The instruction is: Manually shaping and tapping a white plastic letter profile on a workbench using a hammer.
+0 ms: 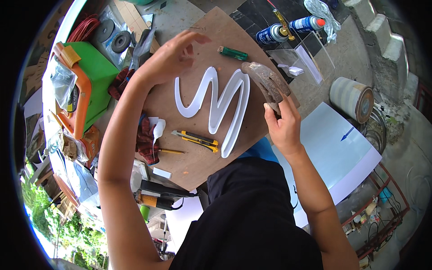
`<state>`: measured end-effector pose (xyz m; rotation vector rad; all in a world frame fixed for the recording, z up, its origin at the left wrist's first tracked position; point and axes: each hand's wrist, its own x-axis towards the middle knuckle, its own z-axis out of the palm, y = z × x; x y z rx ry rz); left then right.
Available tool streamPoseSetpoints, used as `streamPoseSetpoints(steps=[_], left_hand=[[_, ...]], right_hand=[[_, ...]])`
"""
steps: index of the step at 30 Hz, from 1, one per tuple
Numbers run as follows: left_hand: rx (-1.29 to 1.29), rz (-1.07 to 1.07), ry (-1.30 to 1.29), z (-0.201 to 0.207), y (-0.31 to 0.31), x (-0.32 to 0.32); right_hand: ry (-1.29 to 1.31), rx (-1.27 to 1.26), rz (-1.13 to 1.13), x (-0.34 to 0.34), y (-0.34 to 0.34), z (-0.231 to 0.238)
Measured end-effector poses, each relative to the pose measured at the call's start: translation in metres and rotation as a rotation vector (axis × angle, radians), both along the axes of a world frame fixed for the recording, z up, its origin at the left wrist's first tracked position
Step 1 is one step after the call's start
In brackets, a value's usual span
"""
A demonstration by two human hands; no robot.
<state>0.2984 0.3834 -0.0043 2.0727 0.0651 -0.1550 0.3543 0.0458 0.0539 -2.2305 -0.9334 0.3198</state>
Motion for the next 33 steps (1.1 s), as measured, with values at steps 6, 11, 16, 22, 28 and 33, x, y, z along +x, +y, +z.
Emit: streamPoseSetpoints(steps=[6,11,16,22,28,33], left_hand=[[0.579,0.310,-0.148,-0.044,0.034,0.016],[0.665,0.178,-0.087,-0.059,0.032,0.033],[0.747,0.150,-0.137,-0.064,0.034,0.036],[0.535,0.215,-0.151,-0.037,0.001,0.015],[0.260,0.168,-0.171,-0.039,-0.023,-0.018],[0.125,0.143,-0.134,-0.040,-0.032,-0.023]], right_hand=[[0.031,-0.008,-0.014,-0.009,-0.005,0.007],[0.093,-0.011,-0.030,-0.013,-0.006,0.011],[0.106,-0.019,-0.018,-0.015,-0.007,0.009],[0.135,-0.029,-0.042,-0.015,-0.012,0.010],[0.218,-0.048,-0.054,-0.014,-0.008,0.014],[0.245,-0.036,-0.051,-0.016,-0.003,0.013]])
